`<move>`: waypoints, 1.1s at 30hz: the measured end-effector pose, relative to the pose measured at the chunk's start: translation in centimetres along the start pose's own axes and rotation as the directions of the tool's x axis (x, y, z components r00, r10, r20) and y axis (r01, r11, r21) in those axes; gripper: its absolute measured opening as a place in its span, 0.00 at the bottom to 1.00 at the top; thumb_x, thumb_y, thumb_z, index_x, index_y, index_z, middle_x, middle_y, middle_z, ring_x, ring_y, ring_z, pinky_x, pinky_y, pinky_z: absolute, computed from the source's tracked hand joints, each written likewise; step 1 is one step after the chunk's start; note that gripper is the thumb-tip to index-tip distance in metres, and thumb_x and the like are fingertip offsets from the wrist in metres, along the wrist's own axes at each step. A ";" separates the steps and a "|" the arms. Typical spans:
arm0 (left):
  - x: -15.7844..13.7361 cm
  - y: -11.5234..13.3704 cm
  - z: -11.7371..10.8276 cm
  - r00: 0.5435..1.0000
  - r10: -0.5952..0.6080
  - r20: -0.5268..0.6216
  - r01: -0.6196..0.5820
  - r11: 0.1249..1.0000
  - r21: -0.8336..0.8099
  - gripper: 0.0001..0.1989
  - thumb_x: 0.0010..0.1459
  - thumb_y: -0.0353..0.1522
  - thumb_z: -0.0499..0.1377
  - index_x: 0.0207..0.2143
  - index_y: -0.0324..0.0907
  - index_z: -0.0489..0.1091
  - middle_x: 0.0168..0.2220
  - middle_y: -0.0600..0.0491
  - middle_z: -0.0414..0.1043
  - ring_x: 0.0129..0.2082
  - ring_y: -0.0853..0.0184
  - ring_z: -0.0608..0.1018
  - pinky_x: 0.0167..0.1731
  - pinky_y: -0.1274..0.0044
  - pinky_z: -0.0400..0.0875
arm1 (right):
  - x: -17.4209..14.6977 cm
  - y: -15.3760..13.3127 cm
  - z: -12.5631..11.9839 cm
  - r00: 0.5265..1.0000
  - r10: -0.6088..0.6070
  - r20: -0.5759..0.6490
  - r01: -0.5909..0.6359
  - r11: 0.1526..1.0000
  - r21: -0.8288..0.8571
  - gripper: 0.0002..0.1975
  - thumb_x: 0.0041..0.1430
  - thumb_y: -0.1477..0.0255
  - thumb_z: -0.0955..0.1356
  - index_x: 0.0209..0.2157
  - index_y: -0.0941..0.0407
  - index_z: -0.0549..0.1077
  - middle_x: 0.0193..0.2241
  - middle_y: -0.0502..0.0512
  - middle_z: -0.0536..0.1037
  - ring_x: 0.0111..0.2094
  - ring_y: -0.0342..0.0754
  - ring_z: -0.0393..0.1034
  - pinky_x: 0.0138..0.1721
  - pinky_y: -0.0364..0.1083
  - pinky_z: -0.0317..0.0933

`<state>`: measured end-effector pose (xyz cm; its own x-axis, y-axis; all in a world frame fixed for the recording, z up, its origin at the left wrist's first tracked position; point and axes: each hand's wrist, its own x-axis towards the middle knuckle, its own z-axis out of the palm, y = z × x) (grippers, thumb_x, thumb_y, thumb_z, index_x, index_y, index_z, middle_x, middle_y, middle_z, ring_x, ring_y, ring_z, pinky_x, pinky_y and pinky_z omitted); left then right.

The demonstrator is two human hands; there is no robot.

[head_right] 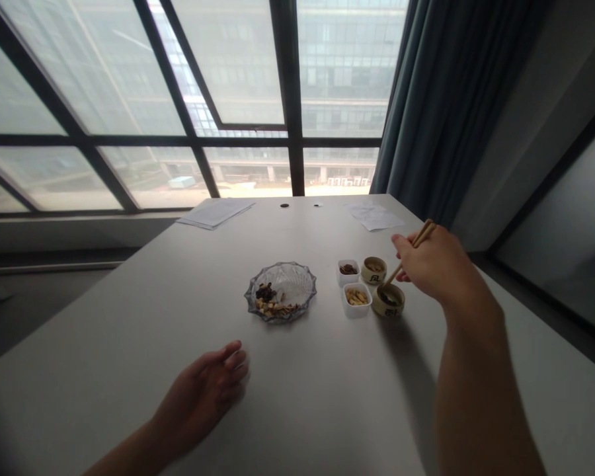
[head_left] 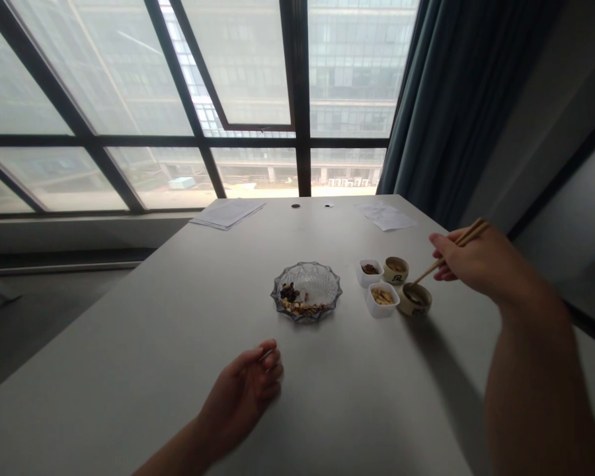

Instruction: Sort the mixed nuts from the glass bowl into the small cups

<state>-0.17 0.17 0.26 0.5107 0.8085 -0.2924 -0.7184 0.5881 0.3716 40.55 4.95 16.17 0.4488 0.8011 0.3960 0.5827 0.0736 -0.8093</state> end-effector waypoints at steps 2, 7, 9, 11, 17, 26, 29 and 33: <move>0.0 0.0 0.0 1.000 -0.001 0.004 0.001 1.000 -0.004 0.08 0.57 0.24 0.67 0.39 0.34 0.73 0.29 0.57 0.62 0.24 0.74 0.64 0.22 0.82 0.61 | -0.4 -0.8 0.0 0.995 0.095 0.041 -0.093 0.994 -0.062 0.14 0.59 0.64 0.73 0.24 0.57 0.77 0.18 0.62 0.79 0.16 0.56 0.77 0.13 0.47 0.69; 0.1 -0.1 -0.2 1.000 -0.006 -0.001 0.006 1.000 0.001 0.07 0.58 0.24 0.67 0.39 0.35 0.73 0.29 0.56 0.62 0.24 0.73 0.64 0.22 0.82 0.61 | -2.2 -4.3 1.9 0.996 -0.038 0.080 0.039 0.999 -0.018 0.15 0.64 0.61 0.70 0.28 0.57 0.77 0.23 0.60 0.81 0.18 0.52 0.77 0.15 0.44 0.68; 0.1 -0.1 -0.3 1.000 -0.006 -0.005 0.006 1.000 0.005 0.07 0.58 0.24 0.67 0.39 0.35 0.73 0.29 0.56 0.62 0.24 0.73 0.64 0.22 0.82 0.61 | -3.2 -5.4 3.8 0.979 -0.101 0.175 0.094 0.994 0.050 0.17 0.65 0.60 0.69 0.27 0.57 0.77 0.22 0.58 0.81 0.19 0.51 0.77 0.15 0.43 0.68; 0.2 -0.1 -0.3 1.000 -0.004 -0.006 0.004 1.000 0.006 0.07 0.58 0.24 0.67 0.39 0.35 0.73 0.29 0.56 0.62 0.24 0.73 0.64 0.21 0.82 0.60 | -4.3 -6.1 6.2 0.946 -0.153 0.287 0.117 0.983 0.139 0.20 0.66 0.58 0.67 0.26 0.56 0.76 0.22 0.56 0.80 0.20 0.49 0.78 0.18 0.42 0.68; 0.2 -0.1 -0.2 1.000 -0.003 0.006 0.003 1.000 0.002 0.08 0.58 0.24 0.67 0.39 0.34 0.73 0.29 0.56 0.62 0.24 0.73 0.64 0.22 0.82 0.60 | -6.9 -5.7 12.6 0.864 -0.174 0.472 0.062 0.968 0.244 0.22 0.67 0.55 0.66 0.24 0.55 0.72 0.16 0.53 0.76 0.20 0.50 0.78 0.20 0.41 0.66; 0.2 -0.2 0.0 1.000 -0.007 -0.004 0.007 1.000 0.000 0.07 0.58 0.25 0.66 0.39 0.35 0.72 0.29 0.56 0.62 0.24 0.73 0.64 0.21 0.82 0.60 | -7.8 -4.6 15.0 0.871 -0.141 0.471 0.027 0.970 0.241 0.23 0.65 0.55 0.68 0.20 0.53 0.66 0.15 0.53 0.75 0.21 0.51 0.78 0.22 0.42 0.64; 0.2 -0.2 0.0 1.000 -0.004 0.000 0.004 1.000 0.007 0.07 0.58 0.25 0.66 0.39 0.35 0.72 0.29 0.56 0.62 0.24 0.73 0.64 0.22 0.82 0.60 | -8.1 -4.4 15.4 0.870 -0.190 0.455 0.103 0.972 0.209 0.23 0.67 0.57 0.66 0.20 0.54 0.67 0.15 0.53 0.76 0.20 0.49 0.76 0.24 0.42 0.63; 0.1 -0.2 0.0 1.000 -0.003 0.007 0.003 1.000 0.011 0.08 0.57 0.25 0.67 0.39 0.34 0.72 0.29 0.56 0.62 0.24 0.74 0.64 0.21 0.82 0.60 | -8.3 -4.1 16.0 0.880 -0.234 0.413 0.170 0.968 0.187 0.22 0.70 0.60 0.63 0.22 0.54 0.69 0.15 0.51 0.75 0.19 0.46 0.73 0.25 0.42 0.61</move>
<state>0.01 0.14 0.21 0.5160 0.8071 -0.2868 -0.7120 0.5903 0.3803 23.58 7.48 9.29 -0.0213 0.9332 0.3587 0.5137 0.3181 -0.7968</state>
